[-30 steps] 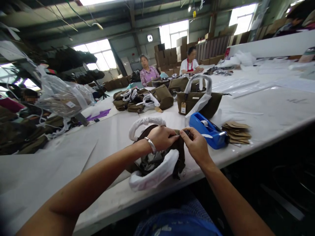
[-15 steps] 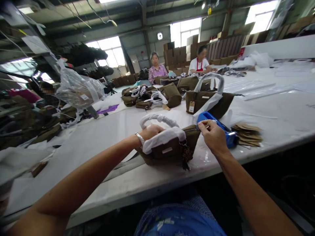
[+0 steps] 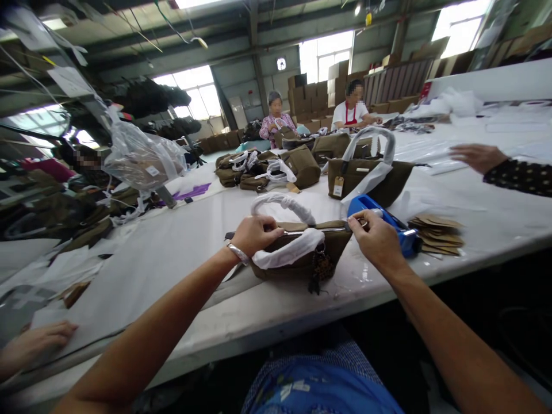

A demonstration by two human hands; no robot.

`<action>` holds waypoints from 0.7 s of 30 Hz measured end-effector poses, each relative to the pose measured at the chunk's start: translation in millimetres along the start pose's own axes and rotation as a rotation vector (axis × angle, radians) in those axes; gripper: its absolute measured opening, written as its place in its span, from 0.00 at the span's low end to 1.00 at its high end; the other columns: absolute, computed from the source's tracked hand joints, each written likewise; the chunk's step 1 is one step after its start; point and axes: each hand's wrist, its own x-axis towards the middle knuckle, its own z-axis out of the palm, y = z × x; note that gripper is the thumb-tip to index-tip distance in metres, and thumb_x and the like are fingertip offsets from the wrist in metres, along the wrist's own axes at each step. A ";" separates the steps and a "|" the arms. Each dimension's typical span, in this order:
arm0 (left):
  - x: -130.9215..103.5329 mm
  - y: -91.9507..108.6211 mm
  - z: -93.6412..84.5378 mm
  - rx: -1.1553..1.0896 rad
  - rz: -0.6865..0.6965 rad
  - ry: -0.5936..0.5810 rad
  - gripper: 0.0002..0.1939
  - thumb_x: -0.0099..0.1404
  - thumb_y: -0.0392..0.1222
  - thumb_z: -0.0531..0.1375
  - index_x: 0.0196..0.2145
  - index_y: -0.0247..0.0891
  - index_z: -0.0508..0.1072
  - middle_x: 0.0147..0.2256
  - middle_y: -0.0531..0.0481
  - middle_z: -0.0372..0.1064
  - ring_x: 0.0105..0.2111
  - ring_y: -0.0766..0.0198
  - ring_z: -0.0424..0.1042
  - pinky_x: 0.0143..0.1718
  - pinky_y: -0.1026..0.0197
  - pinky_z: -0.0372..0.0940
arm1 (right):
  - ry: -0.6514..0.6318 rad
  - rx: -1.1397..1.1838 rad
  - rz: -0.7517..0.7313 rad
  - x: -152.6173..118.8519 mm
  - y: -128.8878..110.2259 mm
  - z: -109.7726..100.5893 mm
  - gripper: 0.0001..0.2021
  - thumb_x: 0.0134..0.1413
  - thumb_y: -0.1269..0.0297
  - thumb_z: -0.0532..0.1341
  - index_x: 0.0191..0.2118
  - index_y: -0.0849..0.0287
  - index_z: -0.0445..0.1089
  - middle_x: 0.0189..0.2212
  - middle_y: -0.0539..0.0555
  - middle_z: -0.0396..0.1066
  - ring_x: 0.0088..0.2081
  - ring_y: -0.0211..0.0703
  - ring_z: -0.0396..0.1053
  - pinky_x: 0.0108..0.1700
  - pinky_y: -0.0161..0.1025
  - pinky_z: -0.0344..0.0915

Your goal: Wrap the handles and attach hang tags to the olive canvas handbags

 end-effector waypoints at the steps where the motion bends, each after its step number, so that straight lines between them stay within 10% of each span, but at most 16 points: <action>1: -1.7 -0.1 -0.2 -0.015 -0.011 0.002 0.12 0.62 0.48 0.64 0.27 0.39 0.81 0.24 0.51 0.74 0.28 0.62 0.68 0.30 0.61 0.55 | -0.010 0.003 0.009 0.0 0.6 -0.8 0.18 0.54 0.47 0.58 0.37 0.55 0.74 0.30 0.55 0.74 0.32 0.49 0.69 0.39 0.43 0.60; 9: -33.4 -52.0 -43.6 -0.197 -0.115 0.069 0.18 0.59 0.54 0.62 0.21 0.37 0.74 0.19 0.54 0.64 0.24 0.65 0.62 0.28 0.63 0.55 | 0.029 0.006 0.209 14.3 27.9 -21.6 0.14 0.53 0.52 0.62 0.34 0.59 0.76 0.22 0.53 0.69 0.27 0.46 0.65 0.34 0.44 0.56; 14: -46.7 -84.9 -28.1 -0.295 -0.183 0.183 0.21 0.63 0.57 0.60 0.23 0.36 0.74 0.18 0.56 0.62 0.21 0.67 0.60 0.25 0.64 0.56 | 0.025 0.222 0.220 15.4 21.1 -15.9 0.18 0.56 0.50 0.63 0.43 0.60 0.76 0.22 0.52 0.70 0.24 0.43 0.67 0.32 0.41 0.63; 21: -72.7 -22.1 3.3 -0.298 0.122 0.587 0.15 0.73 0.45 0.58 0.54 0.41 0.73 0.50 0.44 0.73 0.45 0.60 0.75 0.44 0.60 0.71 | 0.250 0.554 -0.062 -46.8 7.0 -5.2 0.31 0.58 0.50 0.66 0.64 0.52 0.61 0.57 0.61 0.71 0.53 0.52 0.74 0.57 0.51 0.71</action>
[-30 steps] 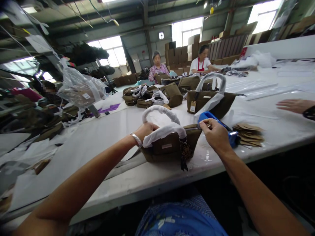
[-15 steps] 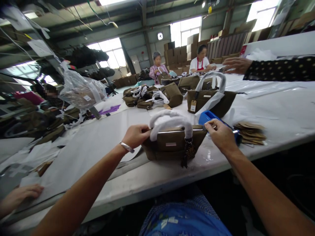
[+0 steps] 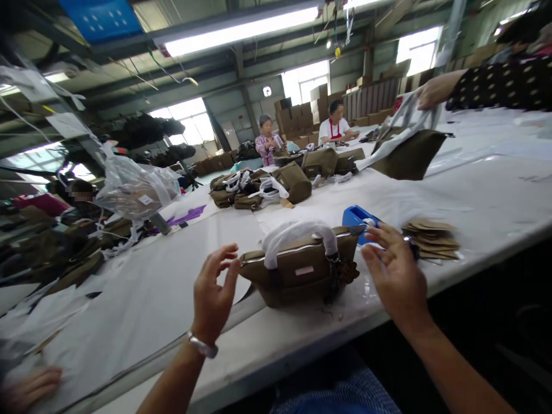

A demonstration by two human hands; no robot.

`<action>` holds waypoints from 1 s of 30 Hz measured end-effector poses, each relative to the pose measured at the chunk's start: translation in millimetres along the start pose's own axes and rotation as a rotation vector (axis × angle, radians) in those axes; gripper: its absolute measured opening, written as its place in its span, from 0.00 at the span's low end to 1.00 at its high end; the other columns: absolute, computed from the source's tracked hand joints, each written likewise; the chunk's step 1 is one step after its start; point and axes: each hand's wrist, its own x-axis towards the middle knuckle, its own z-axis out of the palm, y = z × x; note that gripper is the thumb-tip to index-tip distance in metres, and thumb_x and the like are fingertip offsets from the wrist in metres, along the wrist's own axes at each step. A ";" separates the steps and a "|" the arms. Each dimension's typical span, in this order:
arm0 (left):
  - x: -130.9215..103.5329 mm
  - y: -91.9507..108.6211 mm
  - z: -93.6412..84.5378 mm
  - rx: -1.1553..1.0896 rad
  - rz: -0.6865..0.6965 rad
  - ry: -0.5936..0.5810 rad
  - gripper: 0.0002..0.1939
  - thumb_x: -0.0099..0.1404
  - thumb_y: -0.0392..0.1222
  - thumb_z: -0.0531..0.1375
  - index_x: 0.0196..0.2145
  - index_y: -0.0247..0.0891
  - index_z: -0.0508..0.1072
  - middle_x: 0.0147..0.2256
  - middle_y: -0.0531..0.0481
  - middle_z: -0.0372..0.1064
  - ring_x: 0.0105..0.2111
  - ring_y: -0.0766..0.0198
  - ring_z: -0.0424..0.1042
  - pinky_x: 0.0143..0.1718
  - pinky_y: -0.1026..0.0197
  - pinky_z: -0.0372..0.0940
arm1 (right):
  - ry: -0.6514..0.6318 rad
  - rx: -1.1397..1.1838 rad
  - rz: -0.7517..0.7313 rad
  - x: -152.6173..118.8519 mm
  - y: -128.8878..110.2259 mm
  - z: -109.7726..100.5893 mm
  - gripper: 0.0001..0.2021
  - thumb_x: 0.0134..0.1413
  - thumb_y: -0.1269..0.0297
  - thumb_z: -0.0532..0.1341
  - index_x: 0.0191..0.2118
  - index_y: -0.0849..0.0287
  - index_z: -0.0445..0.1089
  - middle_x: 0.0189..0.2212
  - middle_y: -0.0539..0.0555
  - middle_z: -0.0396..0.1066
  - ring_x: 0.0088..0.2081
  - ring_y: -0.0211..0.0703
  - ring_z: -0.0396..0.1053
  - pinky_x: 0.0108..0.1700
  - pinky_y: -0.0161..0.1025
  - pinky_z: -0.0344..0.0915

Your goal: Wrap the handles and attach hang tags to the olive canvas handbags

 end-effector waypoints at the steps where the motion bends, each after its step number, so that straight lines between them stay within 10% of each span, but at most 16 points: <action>1: -3.8 12.7 8.3 0.007 0.121 0.009 0.16 0.72 0.44 0.60 0.56 0.42 0.72 0.52 0.43 0.72 0.47 0.59 0.74 0.47 0.58 0.71 | -0.014 -0.063 -0.099 -9.9 -4.6 2.7 0.29 0.59 0.51 0.66 0.63 0.51 0.63 0.60 0.60 0.69 0.56 0.53 0.73 0.60 0.52 0.68; 5: -7.5 41.9 40.8 0.118 0.415 0.048 0.20 0.70 0.38 0.63 0.58 0.43 0.71 0.49 0.44 0.74 0.46 0.58 0.74 0.49 0.57 0.72 | -0.061 -0.277 -0.364 -21.9 -27.8 22.8 0.21 0.63 0.54 0.64 0.59 0.51 0.70 0.54 0.57 0.75 0.54 0.53 0.74 0.59 0.50 0.69; 13: 20.7 33.2 48.8 0.157 0.338 0.094 0.12 0.73 0.38 0.58 0.52 0.43 0.76 0.47 0.45 0.78 0.46 0.58 0.78 0.49 0.59 0.72 | 0.007 -0.157 -0.425 12.9 -33.5 44.6 0.10 0.66 0.59 0.61 0.48 0.52 0.77 0.45 0.58 0.77 0.47 0.52 0.75 0.54 0.50 0.72; 25: 68.1 43.7 31.1 0.095 0.137 -0.391 0.12 0.72 0.42 0.56 0.48 0.41 0.78 0.45 0.47 0.79 0.39 0.59 0.76 0.42 0.61 0.66 | -0.184 0.033 -0.161 33.8 -24.2 28.2 0.12 0.56 0.53 0.68 0.41 0.54 0.81 0.38 0.54 0.79 0.34 0.46 0.76 0.37 0.40 0.73; 30: 85.3 29.1 22.9 -0.317 -0.157 -0.774 0.11 0.67 0.48 0.62 0.38 0.38 0.79 0.33 0.51 0.73 0.34 0.62 0.69 0.39 0.63 0.63 | -0.661 0.392 0.284 46.5 -21.6 18.5 0.17 0.48 0.48 0.72 0.32 0.59 0.78 0.27 0.52 0.75 0.28 0.41 0.69 0.29 0.35 0.68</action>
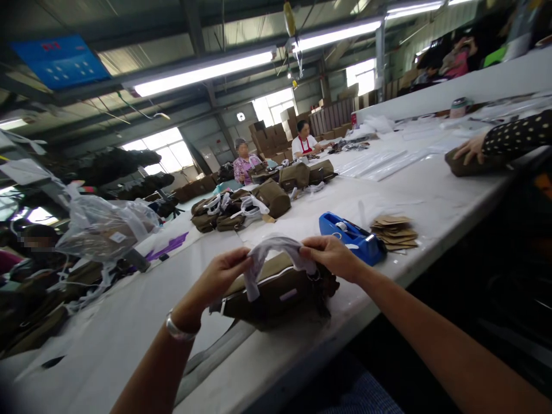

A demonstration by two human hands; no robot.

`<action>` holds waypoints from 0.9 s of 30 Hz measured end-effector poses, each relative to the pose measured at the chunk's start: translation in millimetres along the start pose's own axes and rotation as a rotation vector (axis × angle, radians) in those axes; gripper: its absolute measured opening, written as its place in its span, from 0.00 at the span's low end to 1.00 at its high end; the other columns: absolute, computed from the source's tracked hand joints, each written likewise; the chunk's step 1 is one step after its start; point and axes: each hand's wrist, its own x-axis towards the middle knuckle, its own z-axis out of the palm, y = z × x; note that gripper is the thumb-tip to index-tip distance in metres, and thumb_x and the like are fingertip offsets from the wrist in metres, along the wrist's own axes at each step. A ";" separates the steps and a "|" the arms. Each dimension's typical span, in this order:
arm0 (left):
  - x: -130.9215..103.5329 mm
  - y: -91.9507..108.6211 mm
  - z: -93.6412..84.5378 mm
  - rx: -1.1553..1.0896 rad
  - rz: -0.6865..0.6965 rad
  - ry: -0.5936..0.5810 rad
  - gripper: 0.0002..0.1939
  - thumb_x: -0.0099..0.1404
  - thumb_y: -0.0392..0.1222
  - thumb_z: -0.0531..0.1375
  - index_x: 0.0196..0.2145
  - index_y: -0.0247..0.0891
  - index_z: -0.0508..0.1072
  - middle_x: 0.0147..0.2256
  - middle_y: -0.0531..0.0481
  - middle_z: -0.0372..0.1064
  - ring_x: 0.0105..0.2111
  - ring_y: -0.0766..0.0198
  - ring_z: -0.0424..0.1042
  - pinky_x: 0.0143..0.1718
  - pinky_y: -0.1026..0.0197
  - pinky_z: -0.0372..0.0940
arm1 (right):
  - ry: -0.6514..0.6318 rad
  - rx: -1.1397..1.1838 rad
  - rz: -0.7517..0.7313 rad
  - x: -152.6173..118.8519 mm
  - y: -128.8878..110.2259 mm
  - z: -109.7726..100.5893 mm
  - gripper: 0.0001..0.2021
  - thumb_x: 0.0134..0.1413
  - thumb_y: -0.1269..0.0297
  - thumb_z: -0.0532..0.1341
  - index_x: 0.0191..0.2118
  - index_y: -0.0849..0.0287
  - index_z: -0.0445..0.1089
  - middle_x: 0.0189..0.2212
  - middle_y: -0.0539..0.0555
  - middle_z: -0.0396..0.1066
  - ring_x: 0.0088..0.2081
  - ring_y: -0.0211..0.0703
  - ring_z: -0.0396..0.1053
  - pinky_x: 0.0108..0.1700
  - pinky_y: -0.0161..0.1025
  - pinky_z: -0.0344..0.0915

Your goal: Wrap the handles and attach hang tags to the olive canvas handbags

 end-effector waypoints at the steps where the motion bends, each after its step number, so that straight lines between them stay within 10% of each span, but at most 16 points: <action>1: 1.4 -3.1 -2.7 -0.142 -0.048 -0.073 0.13 0.65 0.50 0.64 0.35 0.37 0.78 0.31 0.51 0.71 0.33 0.63 0.67 0.38 0.63 0.62 | -0.077 0.073 0.053 2.3 -1.3 -2.0 0.19 0.49 0.46 0.71 0.30 0.60 0.76 0.25 0.51 0.73 0.27 0.39 0.67 0.29 0.35 0.67; 8: 5.4 -18.7 3.9 -0.439 -0.097 0.009 0.30 0.66 0.69 0.55 0.39 0.36 0.75 0.26 0.54 0.59 0.26 0.66 0.60 0.30 0.64 0.60 | -0.069 0.255 0.031 18.6 0.9 4.3 0.26 0.49 0.36 0.67 0.30 0.59 0.70 0.25 0.50 0.66 0.28 0.40 0.67 0.32 0.39 0.68; 14: 0.4 17.6 8.3 0.035 0.023 0.087 0.32 0.64 0.61 0.63 0.58 0.38 0.72 0.47 0.43 0.74 0.46 0.53 0.72 0.48 0.56 0.65 | 0.057 0.200 -0.015 20.8 6.8 18.9 0.24 0.48 0.44 0.72 0.43 0.58 0.75 0.31 0.51 0.73 0.31 0.39 0.70 0.32 0.35 0.67; 20: -1.8 37.4 31.4 0.406 0.144 0.053 0.63 0.49 0.56 0.75 0.73 0.53 0.45 0.54 0.42 0.73 0.45 0.48 0.76 0.45 0.53 0.68 | 0.181 -0.150 -0.225 23.1 4.8 21.4 0.22 0.55 0.46 0.66 0.47 0.57 0.78 0.34 0.52 0.77 0.36 0.45 0.73 0.42 0.40 0.72; 27: 30.9 30.7 17.3 0.626 0.002 0.275 0.17 0.66 0.38 0.60 0.51 0.37 0.77 0.31 0.47 0.78 0.31 0.57 0.76 0.36 0.59 0.63 | 0.345 -0.299 -0.352 15.0 13.0 18.3 0.17 0.55 0.53 0.69 0.48 0.54 0.78 0.45 0.55 0.78 0.46 0.51 0.75 0.53 0.47 0.71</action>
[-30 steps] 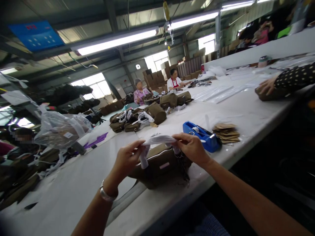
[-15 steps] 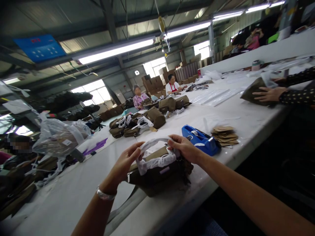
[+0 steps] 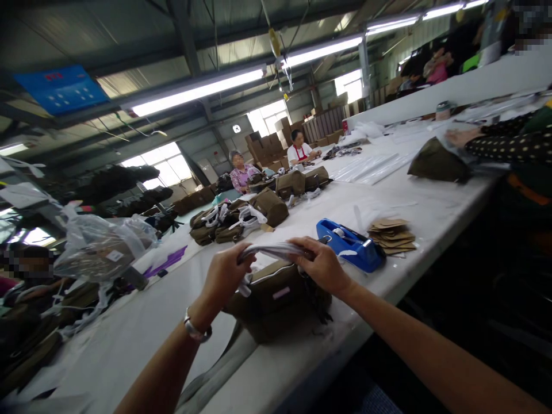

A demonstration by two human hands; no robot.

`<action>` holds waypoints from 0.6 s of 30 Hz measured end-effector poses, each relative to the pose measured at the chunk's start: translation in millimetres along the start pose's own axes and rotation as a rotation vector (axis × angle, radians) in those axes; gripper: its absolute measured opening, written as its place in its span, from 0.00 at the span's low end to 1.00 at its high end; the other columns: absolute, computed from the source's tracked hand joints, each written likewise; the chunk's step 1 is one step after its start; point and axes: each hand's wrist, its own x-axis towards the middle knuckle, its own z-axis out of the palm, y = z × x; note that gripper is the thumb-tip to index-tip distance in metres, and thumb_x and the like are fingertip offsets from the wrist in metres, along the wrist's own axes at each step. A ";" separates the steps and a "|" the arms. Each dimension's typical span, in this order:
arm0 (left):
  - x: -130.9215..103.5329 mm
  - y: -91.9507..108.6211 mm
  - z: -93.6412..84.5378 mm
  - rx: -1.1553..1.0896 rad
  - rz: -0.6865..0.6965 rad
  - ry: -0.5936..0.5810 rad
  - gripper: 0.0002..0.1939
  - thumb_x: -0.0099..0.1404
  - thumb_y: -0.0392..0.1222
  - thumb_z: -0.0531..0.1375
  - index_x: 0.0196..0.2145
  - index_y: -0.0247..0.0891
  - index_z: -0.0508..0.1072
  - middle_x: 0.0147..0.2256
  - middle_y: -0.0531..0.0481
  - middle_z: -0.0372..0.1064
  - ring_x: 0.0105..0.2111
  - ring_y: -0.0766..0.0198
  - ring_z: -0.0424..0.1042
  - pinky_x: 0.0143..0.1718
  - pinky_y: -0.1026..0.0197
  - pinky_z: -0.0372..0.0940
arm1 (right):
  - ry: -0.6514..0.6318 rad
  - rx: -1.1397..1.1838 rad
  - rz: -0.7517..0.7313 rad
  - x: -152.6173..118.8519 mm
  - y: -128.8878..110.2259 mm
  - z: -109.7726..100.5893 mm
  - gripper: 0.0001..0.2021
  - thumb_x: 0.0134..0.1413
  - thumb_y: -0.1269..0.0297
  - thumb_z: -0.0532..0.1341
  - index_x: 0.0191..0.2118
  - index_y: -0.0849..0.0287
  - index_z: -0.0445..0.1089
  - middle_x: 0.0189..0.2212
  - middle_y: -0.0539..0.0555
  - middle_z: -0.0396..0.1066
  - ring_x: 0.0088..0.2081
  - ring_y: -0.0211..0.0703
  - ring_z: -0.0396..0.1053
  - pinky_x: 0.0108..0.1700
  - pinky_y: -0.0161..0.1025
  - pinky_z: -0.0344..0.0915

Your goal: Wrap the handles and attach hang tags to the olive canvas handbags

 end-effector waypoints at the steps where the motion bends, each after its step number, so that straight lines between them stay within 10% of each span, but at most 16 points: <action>1: 3.4 1.7 -1.8 0.003 0.012 -0.016 0.12 0.64 0.37 0.61 0.45 0.37 0.79 0.30 0.48 0.78 0.31 0.58 0.76 0.35 0.59 0.63 | 0.031 -0.010 -0.049 -1.0 -2.1 0.9 0.16 0.56 0.54 0.68 0.48 0.54 0.78 0.45 0.55 0.78 0.46 0.51 0.75 0.52 0.46 0.71; 7: 10.4 22.0 -23.4 -0.496 -0.016 -0.367 0.05 0.59 0.38 0.62 0.32 0.36 0.77 0.27 0.52 0.74 0.23 0.68 0.68 0.25 0.66 0.59 | -0.248 -0.235 -0.231 1.0 -5.0 1.6 0.27 0.61 0.54 0.64 0.64 0.55 0.65 0.54 0.59 0.74 0.52 0.53 0.74 0.54 0.45 0.69; 18: -9.4 12.8 -17.6 -1.365 -0.409 -0.305 0.17 0.60 0.52 0.65 0.27 0.36 0.67 0.25 0.57 0.59 0.20 0.74 0.52 0.25 0.67 0.58 | -0.439 -0.342 -0.115 5.8 -18.8 -10.6 0.17 0.55 0.53 0.68 0.47 0.55 0.75 0.38 0.52 0.78 0.39 0.48 0.74 0.41 0.40 0.67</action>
